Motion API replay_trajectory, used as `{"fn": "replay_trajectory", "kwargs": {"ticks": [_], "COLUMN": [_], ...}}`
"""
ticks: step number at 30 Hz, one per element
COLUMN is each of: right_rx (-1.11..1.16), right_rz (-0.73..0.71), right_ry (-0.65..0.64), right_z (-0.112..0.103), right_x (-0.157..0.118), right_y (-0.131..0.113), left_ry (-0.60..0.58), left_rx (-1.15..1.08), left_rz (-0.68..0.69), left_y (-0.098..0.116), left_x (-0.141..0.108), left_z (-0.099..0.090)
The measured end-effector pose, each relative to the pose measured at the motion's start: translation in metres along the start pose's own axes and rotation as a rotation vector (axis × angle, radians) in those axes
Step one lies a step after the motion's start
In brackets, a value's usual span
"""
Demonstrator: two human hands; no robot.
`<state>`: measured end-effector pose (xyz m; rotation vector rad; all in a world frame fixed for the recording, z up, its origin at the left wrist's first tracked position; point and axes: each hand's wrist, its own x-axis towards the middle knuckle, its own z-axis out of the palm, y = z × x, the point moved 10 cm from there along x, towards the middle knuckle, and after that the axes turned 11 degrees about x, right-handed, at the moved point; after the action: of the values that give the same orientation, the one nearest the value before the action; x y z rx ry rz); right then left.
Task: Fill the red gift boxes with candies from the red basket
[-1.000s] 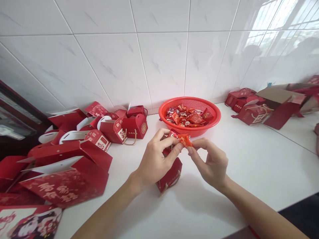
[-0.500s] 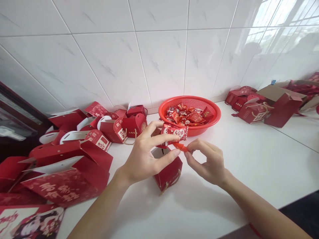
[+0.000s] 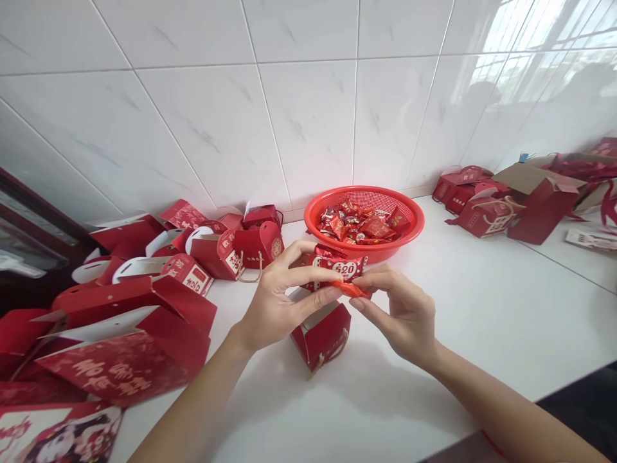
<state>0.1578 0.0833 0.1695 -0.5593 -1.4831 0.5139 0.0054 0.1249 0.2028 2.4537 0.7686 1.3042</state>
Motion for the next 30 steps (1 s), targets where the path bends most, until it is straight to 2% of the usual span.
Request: {"fn": "replay_trajectory", "kwargs": {"ticks": [13, 22, 30], "right_rx": [0.170, 0.195, 0.180], "right_rz": [0.128, 0.122, 0.095], "right_ry": [0.059, 0.091, 0.050], "right_z": [-0.006, -0.009, -0.005], "right_x": [-0.001, -0.002, -0.003], "right_y": [0.014, 0.014, 0.010], "left_ry": [-0.020, -0.038, -0.088], "left_rx": [-0.017, -0.023, 0.060], "left_rz": [-0.002, -0.014, -0.010], "left_y": [-0.003, -0.002, 0.008], "left_x": [0.001, -0.001, 0.000], "left_z": [0.007, 0.011, 0.011]}}
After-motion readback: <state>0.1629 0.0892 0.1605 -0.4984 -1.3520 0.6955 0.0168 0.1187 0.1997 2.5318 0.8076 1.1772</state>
